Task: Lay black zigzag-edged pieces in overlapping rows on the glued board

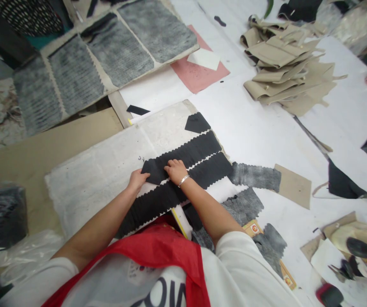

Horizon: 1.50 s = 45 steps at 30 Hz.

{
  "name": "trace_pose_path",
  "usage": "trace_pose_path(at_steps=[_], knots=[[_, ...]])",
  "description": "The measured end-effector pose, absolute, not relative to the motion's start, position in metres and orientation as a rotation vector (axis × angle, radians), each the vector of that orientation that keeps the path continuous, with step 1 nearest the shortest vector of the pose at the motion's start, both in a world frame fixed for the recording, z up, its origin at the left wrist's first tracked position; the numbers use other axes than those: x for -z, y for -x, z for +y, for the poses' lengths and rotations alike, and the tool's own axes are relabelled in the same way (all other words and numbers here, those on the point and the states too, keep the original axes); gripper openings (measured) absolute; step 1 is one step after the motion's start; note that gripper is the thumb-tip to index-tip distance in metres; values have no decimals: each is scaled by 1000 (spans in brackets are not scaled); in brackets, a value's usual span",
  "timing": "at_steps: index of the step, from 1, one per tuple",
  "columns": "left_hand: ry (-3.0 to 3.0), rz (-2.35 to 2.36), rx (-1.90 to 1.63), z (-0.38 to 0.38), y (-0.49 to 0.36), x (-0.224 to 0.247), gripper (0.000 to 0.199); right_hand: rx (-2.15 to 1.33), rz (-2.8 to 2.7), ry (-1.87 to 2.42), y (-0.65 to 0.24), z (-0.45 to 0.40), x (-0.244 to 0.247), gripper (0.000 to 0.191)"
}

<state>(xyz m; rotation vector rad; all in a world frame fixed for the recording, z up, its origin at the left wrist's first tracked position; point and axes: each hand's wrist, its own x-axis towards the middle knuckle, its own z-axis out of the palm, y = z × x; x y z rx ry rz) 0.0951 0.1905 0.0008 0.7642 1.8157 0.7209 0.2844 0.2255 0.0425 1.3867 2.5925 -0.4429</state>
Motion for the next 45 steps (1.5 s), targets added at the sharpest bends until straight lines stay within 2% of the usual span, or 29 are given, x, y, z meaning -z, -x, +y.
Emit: trace_pose_path(at_steps=[17, 30, 45], knots=[[-944, 1908, -597, 195, -86, 5, 23, 422, 2617, -1374, -282, 226, -43, 30], [-943, 1902, -624, 191, -84, 6, 23, 419, 2702, -1220, -281, 221, -41, 34], [-943, 1916, -605, 193, -85, 5, 24, 400, 2676, -1269, -280, 218, -42, 34]])
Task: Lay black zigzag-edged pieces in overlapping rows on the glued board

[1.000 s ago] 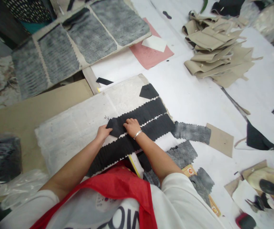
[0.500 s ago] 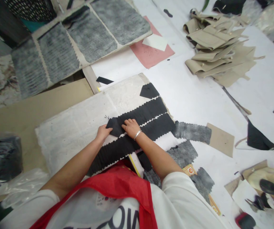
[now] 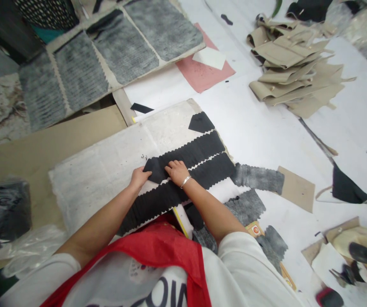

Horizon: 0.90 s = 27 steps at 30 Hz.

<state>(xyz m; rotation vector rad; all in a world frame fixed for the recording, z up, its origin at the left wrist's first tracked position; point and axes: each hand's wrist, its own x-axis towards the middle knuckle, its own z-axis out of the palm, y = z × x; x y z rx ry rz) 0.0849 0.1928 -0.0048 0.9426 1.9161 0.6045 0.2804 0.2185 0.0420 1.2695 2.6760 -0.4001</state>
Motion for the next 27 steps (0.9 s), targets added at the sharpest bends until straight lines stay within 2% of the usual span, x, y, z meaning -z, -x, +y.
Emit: trace_pose_path(at_steps=[11, 27], knots=[[-932, 1904, -616, 192, -86, 2, 25, 417, 2727, -1223, -282, 218, -38, 37], [-1028, 1975, -468, 190, -79, -3, 26, 263, 2820, -1125, -279, 222, -34, 30]])
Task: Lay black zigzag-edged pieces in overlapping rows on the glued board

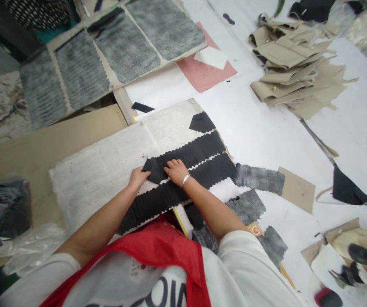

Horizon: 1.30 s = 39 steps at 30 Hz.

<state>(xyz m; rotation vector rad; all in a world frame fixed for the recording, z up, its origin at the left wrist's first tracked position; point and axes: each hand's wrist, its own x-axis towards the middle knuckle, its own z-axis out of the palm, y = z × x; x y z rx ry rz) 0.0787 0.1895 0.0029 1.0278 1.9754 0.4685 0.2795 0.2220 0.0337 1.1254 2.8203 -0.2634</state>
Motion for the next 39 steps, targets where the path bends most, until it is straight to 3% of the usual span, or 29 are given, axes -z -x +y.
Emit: trace_pose_path(at_steps=[39], knots=[[-1111, 2026, -403, 184, -64, -3, 25, 211, 2898, -887, -275, 230, -38, 32]])
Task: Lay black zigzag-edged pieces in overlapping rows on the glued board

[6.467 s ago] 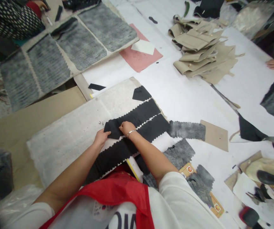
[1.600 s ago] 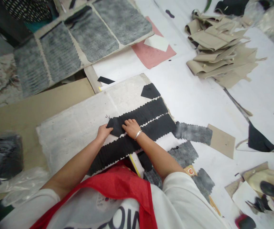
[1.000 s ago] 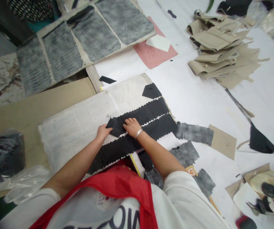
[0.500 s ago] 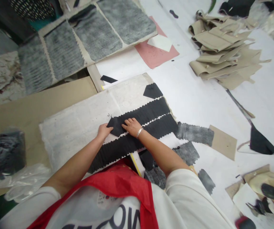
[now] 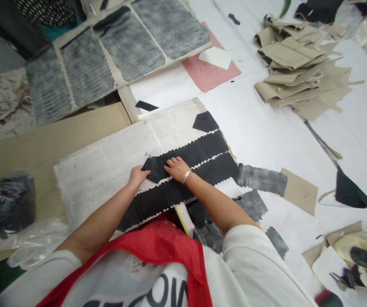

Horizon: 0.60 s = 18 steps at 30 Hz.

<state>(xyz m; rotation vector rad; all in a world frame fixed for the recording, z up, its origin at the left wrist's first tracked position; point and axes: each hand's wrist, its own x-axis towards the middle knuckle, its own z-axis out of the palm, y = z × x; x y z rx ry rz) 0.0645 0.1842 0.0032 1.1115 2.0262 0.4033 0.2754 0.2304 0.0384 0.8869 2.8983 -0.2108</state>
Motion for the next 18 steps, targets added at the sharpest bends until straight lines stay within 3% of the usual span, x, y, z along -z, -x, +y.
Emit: trace_pose_path(at_steps=[18], knots=[[-1197, 2046, -330, 182, -64, -12, 27, 191, 3039, -723, -265, 223, -34, 33]])
